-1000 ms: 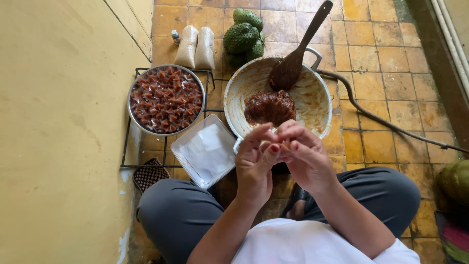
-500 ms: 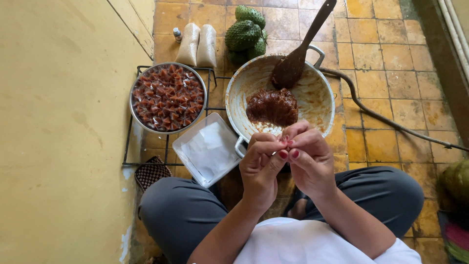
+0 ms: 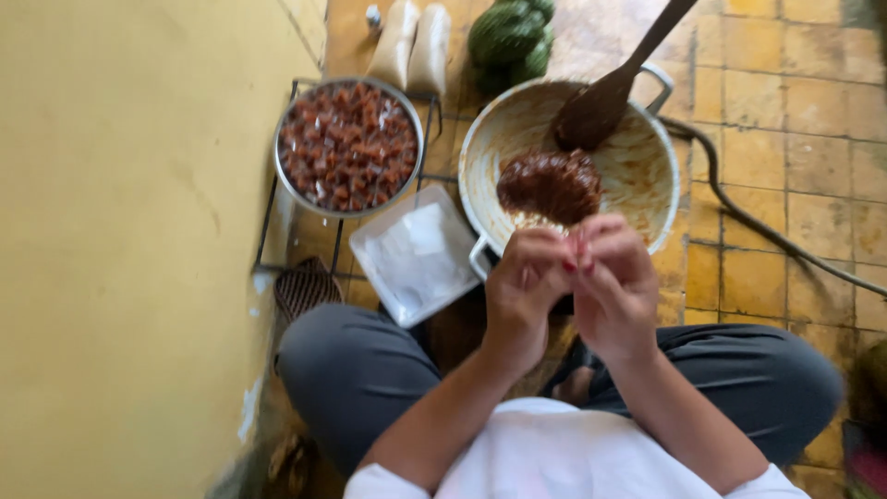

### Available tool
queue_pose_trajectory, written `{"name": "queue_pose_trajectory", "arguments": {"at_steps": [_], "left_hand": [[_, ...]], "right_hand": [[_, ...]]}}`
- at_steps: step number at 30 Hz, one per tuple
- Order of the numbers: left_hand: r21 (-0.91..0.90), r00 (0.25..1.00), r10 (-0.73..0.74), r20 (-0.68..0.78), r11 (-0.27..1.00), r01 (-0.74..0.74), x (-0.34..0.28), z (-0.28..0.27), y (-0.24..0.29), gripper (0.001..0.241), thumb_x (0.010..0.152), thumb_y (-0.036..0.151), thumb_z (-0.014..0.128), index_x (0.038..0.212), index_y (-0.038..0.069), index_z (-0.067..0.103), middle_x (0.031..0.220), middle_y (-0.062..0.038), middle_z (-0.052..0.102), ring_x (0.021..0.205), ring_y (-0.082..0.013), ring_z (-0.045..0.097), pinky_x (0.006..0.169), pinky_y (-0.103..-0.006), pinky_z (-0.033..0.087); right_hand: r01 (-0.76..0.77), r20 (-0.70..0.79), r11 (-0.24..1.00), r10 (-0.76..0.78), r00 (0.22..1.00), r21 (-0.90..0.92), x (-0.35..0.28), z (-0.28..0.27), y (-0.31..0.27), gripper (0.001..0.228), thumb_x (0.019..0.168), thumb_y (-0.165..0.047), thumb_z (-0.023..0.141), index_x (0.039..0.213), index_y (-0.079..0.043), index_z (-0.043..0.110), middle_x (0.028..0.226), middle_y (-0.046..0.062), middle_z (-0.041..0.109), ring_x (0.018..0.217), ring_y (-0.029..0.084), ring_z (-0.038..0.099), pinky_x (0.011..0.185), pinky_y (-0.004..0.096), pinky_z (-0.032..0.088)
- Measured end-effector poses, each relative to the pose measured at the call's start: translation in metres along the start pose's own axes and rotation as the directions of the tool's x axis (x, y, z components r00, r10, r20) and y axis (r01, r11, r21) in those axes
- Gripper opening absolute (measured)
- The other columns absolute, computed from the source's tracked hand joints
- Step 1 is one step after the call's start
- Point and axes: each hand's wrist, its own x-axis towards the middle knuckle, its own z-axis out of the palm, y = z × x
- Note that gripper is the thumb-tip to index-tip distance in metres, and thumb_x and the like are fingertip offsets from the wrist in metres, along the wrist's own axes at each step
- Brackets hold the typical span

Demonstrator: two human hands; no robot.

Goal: The person scoops portions of brown paste from a large pot using a spoon, places them onto squares of paper, and wraps them by hand into individual packages.

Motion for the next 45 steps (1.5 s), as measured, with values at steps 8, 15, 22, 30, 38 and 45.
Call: {"name": "queue_pose_trajectory", "arguments": {"at_steps": [8, 15, 22, 30, 38, 45], "left_hand": [[-0.453, 0.745, -0.484, -0.458, 0.849, 0.273, 0.063, -0.111, -0.125, 0.009, 0.102, 0.015, 0.057, 0.100, 0.009, 0.064, 0.098, -0.008, 0.071, 0.088, -0.0195, 0.074, 0.076, -0.0263, 0.063], [-0.500, 0.764, -0.250, -0.595, 0.859, -0.108, 0.170, -0.192, -0.111, 0.025, 0.102, 0.026, 0.068, 0.119, 0.010, 0.061, 0.121, -0.010, 0.063, 0.111, -0.0248, 0.067, 0.098, -0.0408, 0.062], [0.441, 0.766, -0.047, -0.641, 0.795, 0.417, 0.138, -0.186, -0.077, 0.057, 0.099, 0.019, 0.051, 0.153, 0.006, 0.038, 0.163, -0.017, 0.039, 0.146, -0.0316, 0.045, 0.118, -0.0443, 0.045], [0.691, 0.690, 0.198, -0.696, -0.075, 0.719, 0.024, -0.273, -0.203, 0.044, 0.088, 0.042, 0.077, 0.120, 0.019, 0.060, 0.130, -0.011, 0.054, 0.115, -0.0400, 0.052, 0.088, -0.0520, 0.048], [0.726, 0.680, 0.254, -0.687, 0.246, 0.642, 0.043, -0.316, -0.227, 0.019, 0.088, 0.027, 0.069, 0.102, 0.015, 0.070, 0.095, -0.004, 0.070, 0.094, -0.0312, 0.068, 0.085, -0.0444, 0.055], [0.702, 0.664, 0.228, -0.712, 0.252, 0.666, 0.056, -0.311, -0.227, 0.016, 0.088, 0.026, 0.068, 0.084, 0.011, 0.072, 0.084, -0.013, 0.069, 0.089, -0.0396, 0.070, 0.080, -0.0491, 0.056]], "right_hand": [[-0.365, -0.215, 0.915, 0.326, 0.921, -0.175, -0.010, -0.070, 0.031, 0.032, 0.099, -0.009, 0.068, 0.129, -0.001, 0.058, 0.110, 0.009, 0.064, 0.097, 0.011, 0.065, 0.091, 0.027, 0.059], [-0.517, -0.295, 0.826, 0.449, 0.844, -0.224, -0.030, -0.129, 0.034, 0.026, 0.101, -0.008, 0.067, 0.126, -0.005, 0.061, 0.103, 0.003, 0.063, 0.092, 0.007, 0.065, 0.087, 0.023, 0.059], [-0.579, -0.323, 0.737, 0.486, 0.812, -0.348, -0.013, -0.139, 0.024, 0.022, 0.104, -0.015, 0.065, 0.125, -0.009, 0.060, 0.106, 0.003, 0.058, 0.097, 0.013, 0.059, 0.088, 0.027, 0.055], [-0.519, -0.302, 0.509, 0.450, 0.840, -0.687, -0.009, -0.159, 0.032, 0.013, 0.109, -0.015, 0.063, 0.121, -0.011, 0.064, 0.111, 0.003, 0.057, 0.101, 0.014, 0.051, 0.091, 0.032, 0.047], [-0.386, -0.233, 0.518, 0.337, 0.912, -0.763, -0.015, -0.172, 0.049, 0.011, 0.107, -0.010, 0.073, 0.118, -0.007, 0.072, 0.103, 0.008, 0.062, 0.100, 0.015, 0.063, 0.084, 0.028, 0.052], [-0.325, -0.192, 0.483, 0.305, 0.933, -0.813, -0.016, -0.175, 0.055, 0.011, 0.102, -0.010, 0.076, 0.113, -0.010, 0.074, 0.097, 0.005, 0.061, 0.093, 0.014, 0.063, 0.084, 0.028, 0.054]]}}
